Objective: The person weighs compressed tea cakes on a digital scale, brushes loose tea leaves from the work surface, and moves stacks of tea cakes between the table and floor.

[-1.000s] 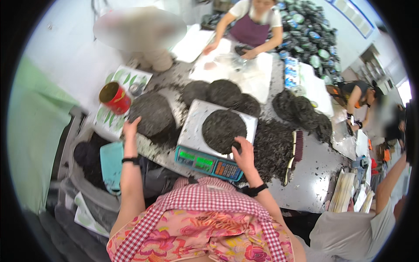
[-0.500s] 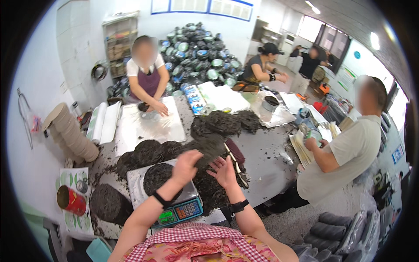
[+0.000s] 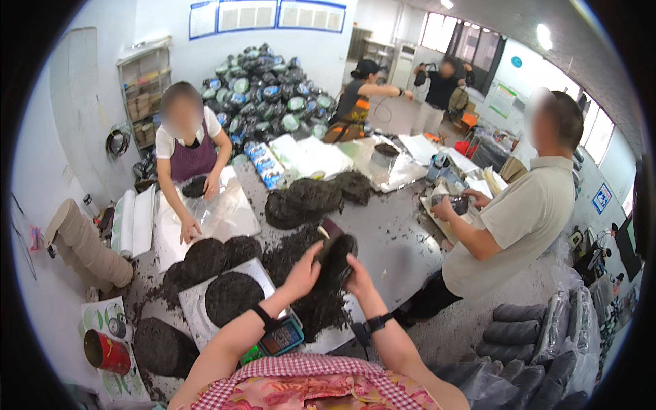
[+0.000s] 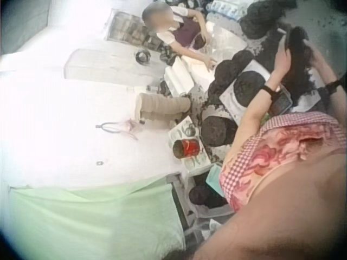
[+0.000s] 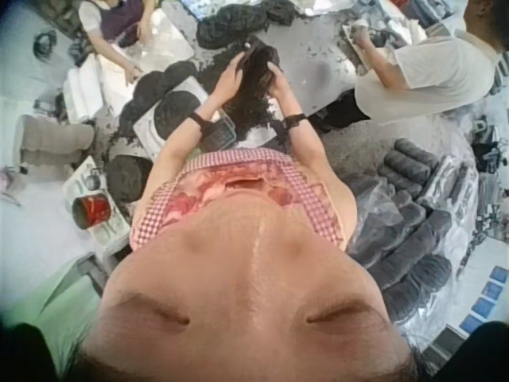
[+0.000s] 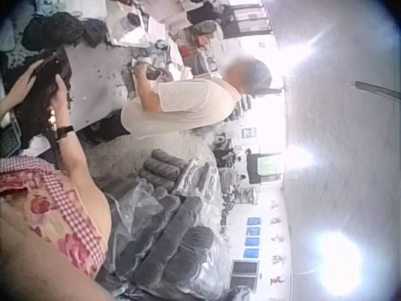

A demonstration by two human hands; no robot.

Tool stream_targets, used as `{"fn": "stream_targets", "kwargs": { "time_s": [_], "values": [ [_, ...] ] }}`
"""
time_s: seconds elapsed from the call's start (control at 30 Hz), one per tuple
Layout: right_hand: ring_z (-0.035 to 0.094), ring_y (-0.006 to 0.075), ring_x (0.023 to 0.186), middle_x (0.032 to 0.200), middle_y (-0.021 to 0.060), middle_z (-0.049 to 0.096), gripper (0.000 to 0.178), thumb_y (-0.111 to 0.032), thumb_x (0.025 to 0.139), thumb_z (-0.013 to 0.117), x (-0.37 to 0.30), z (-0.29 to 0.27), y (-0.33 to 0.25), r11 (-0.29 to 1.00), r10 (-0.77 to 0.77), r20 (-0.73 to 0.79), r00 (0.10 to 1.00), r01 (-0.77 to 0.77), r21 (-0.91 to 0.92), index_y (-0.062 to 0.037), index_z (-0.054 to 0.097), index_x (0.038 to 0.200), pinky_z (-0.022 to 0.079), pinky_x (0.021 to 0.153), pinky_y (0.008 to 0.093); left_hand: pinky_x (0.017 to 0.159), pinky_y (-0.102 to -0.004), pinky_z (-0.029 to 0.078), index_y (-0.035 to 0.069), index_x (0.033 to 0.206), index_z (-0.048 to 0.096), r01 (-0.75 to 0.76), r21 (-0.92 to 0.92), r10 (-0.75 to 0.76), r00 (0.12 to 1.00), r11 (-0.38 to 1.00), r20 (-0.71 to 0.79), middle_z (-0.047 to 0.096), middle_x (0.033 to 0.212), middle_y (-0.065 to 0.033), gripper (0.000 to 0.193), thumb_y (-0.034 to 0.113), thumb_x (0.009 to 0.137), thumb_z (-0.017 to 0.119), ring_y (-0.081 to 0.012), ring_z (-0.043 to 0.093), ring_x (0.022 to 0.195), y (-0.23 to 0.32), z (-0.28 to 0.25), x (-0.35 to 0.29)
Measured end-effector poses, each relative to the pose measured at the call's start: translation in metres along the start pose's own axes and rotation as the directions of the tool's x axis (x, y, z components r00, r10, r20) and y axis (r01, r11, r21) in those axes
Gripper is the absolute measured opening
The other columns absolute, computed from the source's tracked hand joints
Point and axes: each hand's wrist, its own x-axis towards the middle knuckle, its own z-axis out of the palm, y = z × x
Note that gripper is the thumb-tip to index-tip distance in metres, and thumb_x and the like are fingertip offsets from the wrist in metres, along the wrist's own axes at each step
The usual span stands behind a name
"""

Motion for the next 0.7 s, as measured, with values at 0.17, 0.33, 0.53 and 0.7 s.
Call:
{"fn": "stream_targets", "kwargs": {
  "time_s": [0.17,0.33,0.53,0.7],
  "values": [
    [0.052,0.0091,0.077,0.088,-0.0005,0.055,0.037,-0.029,0.081,0.068,0.018,0.024,0.009,0.869,-0.156,-0.141,0.978,0.068,-0.49,-0.0072,0.052,0.107,0.041,0.061,0.0265,0.098,-0.0394,0.037,0.01,0.132,0.041,0.08,0.193,-0.107,0.985,0.978,0.135,0.041,0.13,-0.0218,0.045,0.02,0.088,0.05,-0.0383,0.041,0.12,-0.008,-0.037,0.006],
    [0.05,0.0122,0.09,0.108,0.0021,0.053,0.059,-0.039,0.08,0.067,0.022,0.037,0.021,0.817,-0.107,-0.225,0.968,-0.043,-0.575,-0.0066,0.044,0.123,0.038,0.067,0.0255,0.097,-0.0397,0.036,0.009,0.131,0.042,0.177,0.206,-0.182,0.983,0.962,0.004,0.04,0.131,-0.024,0.046,0.026,0.089,0.05,-0.0408,0.038,0.123,-0.001,-0.033,-0.013],
    [0.046,0.0311,0.107,0.112,0.0173,0.048,0.047,-0.035,0.081,0.066,0.014,0.055,0.053,-0.018,-0.342,0.405,0.848,0.425,-0.905,0.0022,0.049,0.104,0.038,0.091,0.0385,0.108,-0.0335,0.02,0.002,0.14,0.022,0.204,-0.067,-0.214,0.948,0.977,-0.236,0.03,0.142,-0.0154,0.054,0.016,0.092,0.042,-0.0261,0.026,0.134,-0.01,-0.054,-0.049],
    [0.039,0.0369,0.116,0.124,0.0194,0.043,0.042,-0.03,0.087,0.054,-0.012,0.1,0.097,-0.1,-0.106,0.598,0.795,0.589,-0.802,0.0013,0.05,0.115,0.032,0.098,0.0447,0.102,-0.0368,0.029,0.005,0.135,0.03,0.31,-0.166,-0.347,0.743,0.936,-0.572,0.039,0.131,-0.0164,0.053,0.016,0.087,0.051,-0.0282,0.039,0.12,0.015,-0.074,-0.087]
  ]
}}
